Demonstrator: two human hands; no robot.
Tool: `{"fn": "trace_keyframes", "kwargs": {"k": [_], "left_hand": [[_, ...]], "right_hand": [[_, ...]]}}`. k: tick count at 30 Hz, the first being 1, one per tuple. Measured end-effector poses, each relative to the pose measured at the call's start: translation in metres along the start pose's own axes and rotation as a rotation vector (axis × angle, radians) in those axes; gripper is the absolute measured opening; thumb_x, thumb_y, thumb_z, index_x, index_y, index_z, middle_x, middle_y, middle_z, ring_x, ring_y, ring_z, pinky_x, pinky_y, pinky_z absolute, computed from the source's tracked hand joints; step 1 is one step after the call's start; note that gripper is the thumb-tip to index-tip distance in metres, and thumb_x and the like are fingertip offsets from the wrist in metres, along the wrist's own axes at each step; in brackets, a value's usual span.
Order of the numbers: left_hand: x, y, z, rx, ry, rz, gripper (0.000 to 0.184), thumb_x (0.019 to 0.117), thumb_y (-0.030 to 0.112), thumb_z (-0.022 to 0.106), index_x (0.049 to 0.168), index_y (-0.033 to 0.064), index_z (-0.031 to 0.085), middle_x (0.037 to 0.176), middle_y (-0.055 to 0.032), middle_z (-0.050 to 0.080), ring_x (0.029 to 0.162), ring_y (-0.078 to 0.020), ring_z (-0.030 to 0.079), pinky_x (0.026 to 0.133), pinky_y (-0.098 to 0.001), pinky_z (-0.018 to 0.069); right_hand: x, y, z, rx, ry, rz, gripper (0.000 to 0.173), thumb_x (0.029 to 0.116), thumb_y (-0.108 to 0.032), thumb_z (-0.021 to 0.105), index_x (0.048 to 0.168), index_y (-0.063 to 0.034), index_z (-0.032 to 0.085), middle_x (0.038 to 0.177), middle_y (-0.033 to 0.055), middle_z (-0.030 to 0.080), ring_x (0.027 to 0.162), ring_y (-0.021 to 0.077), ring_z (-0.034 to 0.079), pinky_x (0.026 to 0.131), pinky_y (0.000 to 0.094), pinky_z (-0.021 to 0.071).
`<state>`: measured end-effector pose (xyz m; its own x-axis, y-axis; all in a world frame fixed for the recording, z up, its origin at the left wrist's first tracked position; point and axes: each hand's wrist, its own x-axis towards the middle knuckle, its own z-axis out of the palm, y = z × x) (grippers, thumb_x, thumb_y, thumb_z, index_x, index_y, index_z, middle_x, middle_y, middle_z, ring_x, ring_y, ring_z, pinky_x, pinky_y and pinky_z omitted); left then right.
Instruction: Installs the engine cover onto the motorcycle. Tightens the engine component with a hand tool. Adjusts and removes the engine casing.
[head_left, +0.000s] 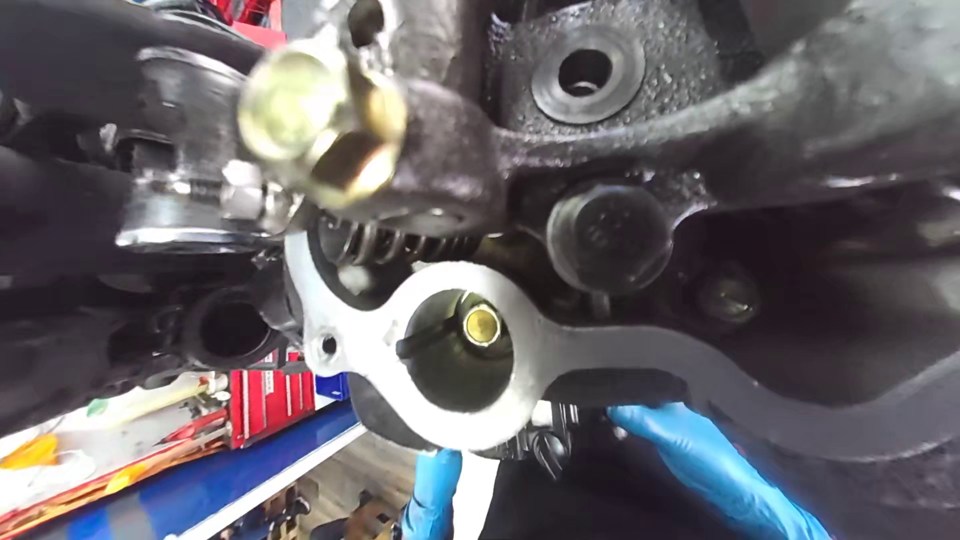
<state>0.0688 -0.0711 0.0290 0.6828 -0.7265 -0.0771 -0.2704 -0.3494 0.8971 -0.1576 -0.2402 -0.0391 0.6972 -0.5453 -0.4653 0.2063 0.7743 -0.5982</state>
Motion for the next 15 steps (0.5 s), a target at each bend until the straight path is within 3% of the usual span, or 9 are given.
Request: {"fn": "trace_keyframes", "kwargs": {"k": [1,2,5,8,11,15], "left_hand": [[0.0007,0.0009,0.0011,-0.003,0.013,-0.01,0.066,0.1016,0.049,0.054,0.149,0.0046,0.043,0.137,0.01,0.063,0.125,-0.0003,0.058,0.109,-0.026,0.0475],[0.002,0.0009,0.0022,-0.004,0.011,0.003,0.065,0.1036,0.045,0.052,0.148,-0.001,0.04,0.138,0.0068,0.062,0.125,-0.0019,0.059,0.109,-0.0278,0.0481],[0.0036,-0.0013,0.0025,-0.02,0.009,-0.01,0.068,0.1051,0.047,0.047,0.148,-0.0051,0.039,0.14,0.0023,0.06,0.126,-0.0043,0.058,0.11,-0.0294,0.0474],[-0.0007,0.005,0.0104,-0.082,0.054,-0.067,0.07,0.0956,0.054,0.061,0.148,0.0095,0.047,0.136,0.0111,0.064,0.121,0.0006,0.06,0.106,-0.0225,0.0493],[-0.0016,0.0075,0.0108,-0.067,0.043,-0.046,0.075,0.0914,0.062,0.06,0.147,0.014,0.05,0.133,0.0134,0.066,0.119,0.0019,0.061,0.104,-0.021,0.0502],[0.0066,0.0078,0.0049,-0.04,0.007,-0.007,0.079,0.0976,0.062,0.053,0.147,0.001,0.045,0.135,0.0046,0.065,0.123,-0.0045,0.061,0.108,-0.0292,0.0486]], "right_hand": [[0.0009,-0.0004,0.0003,0.004,0.001,-0.002,0.109,0.0744,-0.025,0.088,0.161,-0.0119,0.023,0.123,0.0,0.069,0.108,0.0107,0.07,0.092,0.0273,0.0603],[0.0014,-0.0003,0.0002,0.004,0.0,-0.003,0.108,0.0746,-0.025,0.088,0.16,-0.0116,0.023,0.124,0.0007,0.069,0.109,0.0115,0.07,0.093,0.0277,0.0602],[0.0024,0.0023,-0.0002,-0.009,0.003,-0.012,0.111,0.0728,-0.027,0.089,0.161,-0.0109,0.024,0.125,0.0034,0.069,0.11,0.0141,0.07,0.094,0.0297,0.0598],[0.0019,0.0022,0.0017,-0.037,0.018,-0.015,0.115,0.0696,-0.031,0.091,0.161,-0.0107,0.023,0.125,0.0036,0.069,0.11,0.0148,0.07,0.094,0.0301,0.0603],[0.0005,0.0025,0.0021,-0.033,0.007,-0.029,0.113,0.0712,-0.03,0.09,0.161,-0.0119,0.023,0.126,0.0035,0.068,0.111,0.0153,0.07,0.093,0.0304,0.0608],[0.0011,-0.0014,0.0027,-0.009,-0.001,-0.047,0.096,0.0741,-0.028,0.088,0.154,-0.0136,0.036,0.123,0.0008,0.07,0.109,0.0135,0.07,0.092,0.0289,0.0602]]}}
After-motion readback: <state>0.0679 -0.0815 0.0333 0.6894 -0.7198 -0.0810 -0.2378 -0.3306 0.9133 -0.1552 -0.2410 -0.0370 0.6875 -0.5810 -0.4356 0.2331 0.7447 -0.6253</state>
